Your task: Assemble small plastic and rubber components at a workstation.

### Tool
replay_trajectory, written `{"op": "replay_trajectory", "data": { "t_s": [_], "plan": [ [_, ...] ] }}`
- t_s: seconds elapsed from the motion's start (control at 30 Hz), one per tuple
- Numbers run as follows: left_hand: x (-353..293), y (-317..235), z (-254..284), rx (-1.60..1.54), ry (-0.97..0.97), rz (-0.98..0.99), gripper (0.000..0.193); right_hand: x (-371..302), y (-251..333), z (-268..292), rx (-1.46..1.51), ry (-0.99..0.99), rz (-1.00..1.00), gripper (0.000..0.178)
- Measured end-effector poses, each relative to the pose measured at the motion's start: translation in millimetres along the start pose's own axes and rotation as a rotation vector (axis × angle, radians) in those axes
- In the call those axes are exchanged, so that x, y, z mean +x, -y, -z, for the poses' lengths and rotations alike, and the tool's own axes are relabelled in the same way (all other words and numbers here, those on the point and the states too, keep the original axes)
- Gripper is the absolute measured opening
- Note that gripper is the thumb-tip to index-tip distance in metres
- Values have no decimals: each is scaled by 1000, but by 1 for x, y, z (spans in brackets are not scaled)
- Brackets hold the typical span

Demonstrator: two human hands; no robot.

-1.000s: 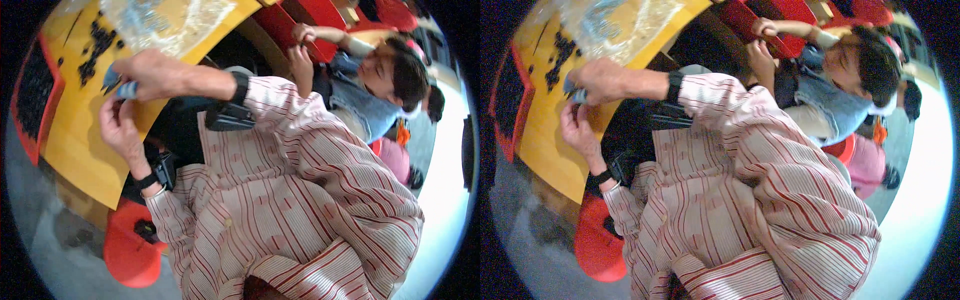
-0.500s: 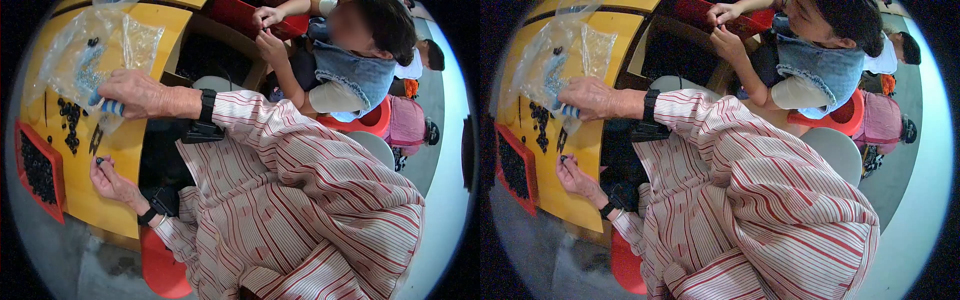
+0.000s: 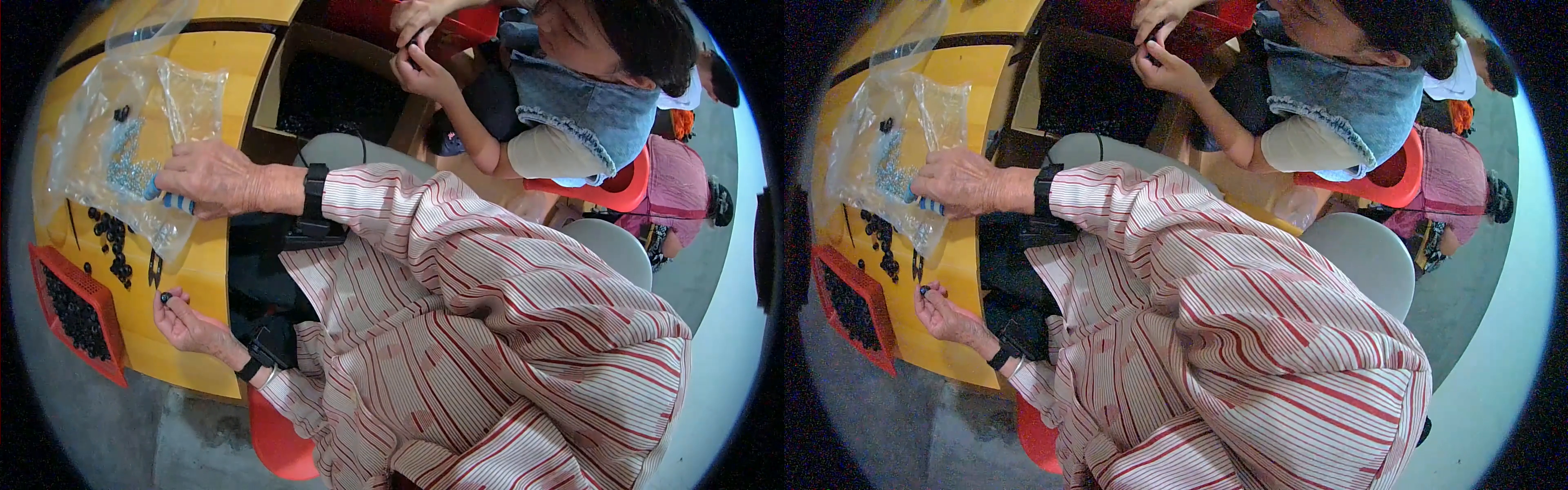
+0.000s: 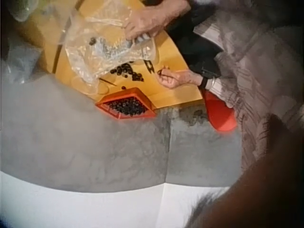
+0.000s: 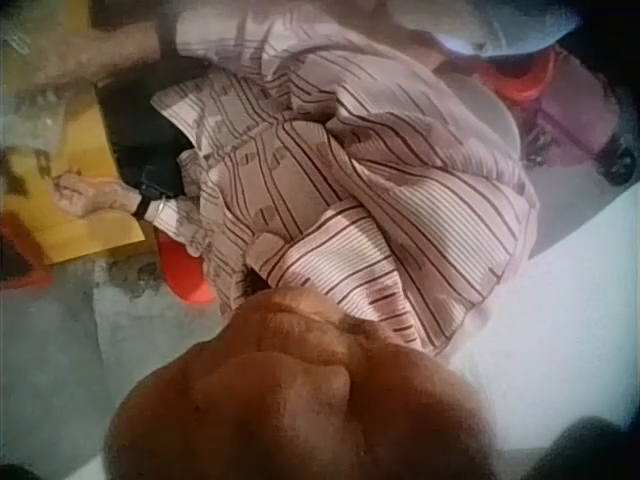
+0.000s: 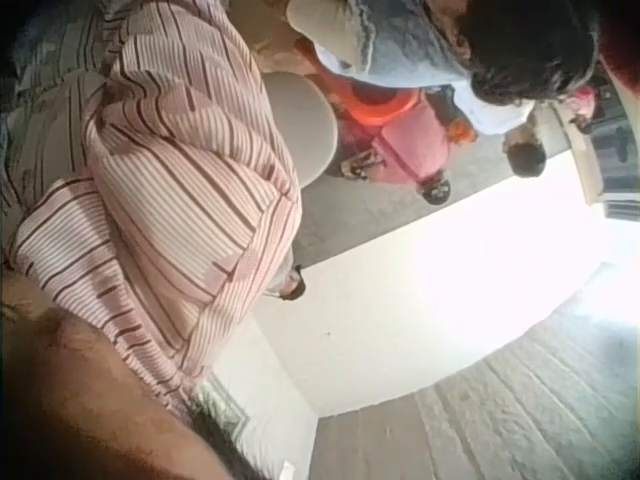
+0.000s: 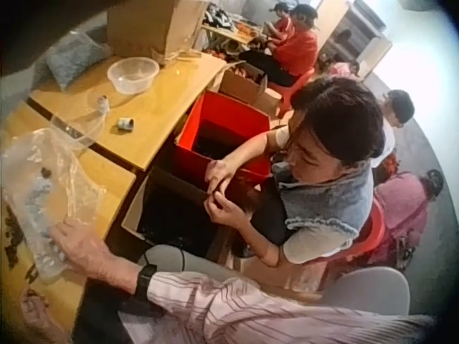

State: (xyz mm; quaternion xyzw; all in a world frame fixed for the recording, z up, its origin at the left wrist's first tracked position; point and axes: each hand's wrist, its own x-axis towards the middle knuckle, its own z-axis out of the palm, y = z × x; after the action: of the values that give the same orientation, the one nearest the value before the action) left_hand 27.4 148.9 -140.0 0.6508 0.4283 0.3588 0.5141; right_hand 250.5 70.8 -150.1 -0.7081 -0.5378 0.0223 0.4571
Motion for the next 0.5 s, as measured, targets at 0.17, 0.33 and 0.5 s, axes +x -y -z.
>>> {"op": "replay_trajectory", "data": {
  "t_s": [0.17,0.33,0.5],
  "plan": [
    [1,-31,-9,100,-51,45,28,11,7,8,33,-85,30,41],
    [4,-39,-8,70,-55,59,36,18,8,15,78,-47,27,44],
    [13,-16,-3,67,18,50,36,12,-1,20,79,-19,-14,45]
  ]
}}
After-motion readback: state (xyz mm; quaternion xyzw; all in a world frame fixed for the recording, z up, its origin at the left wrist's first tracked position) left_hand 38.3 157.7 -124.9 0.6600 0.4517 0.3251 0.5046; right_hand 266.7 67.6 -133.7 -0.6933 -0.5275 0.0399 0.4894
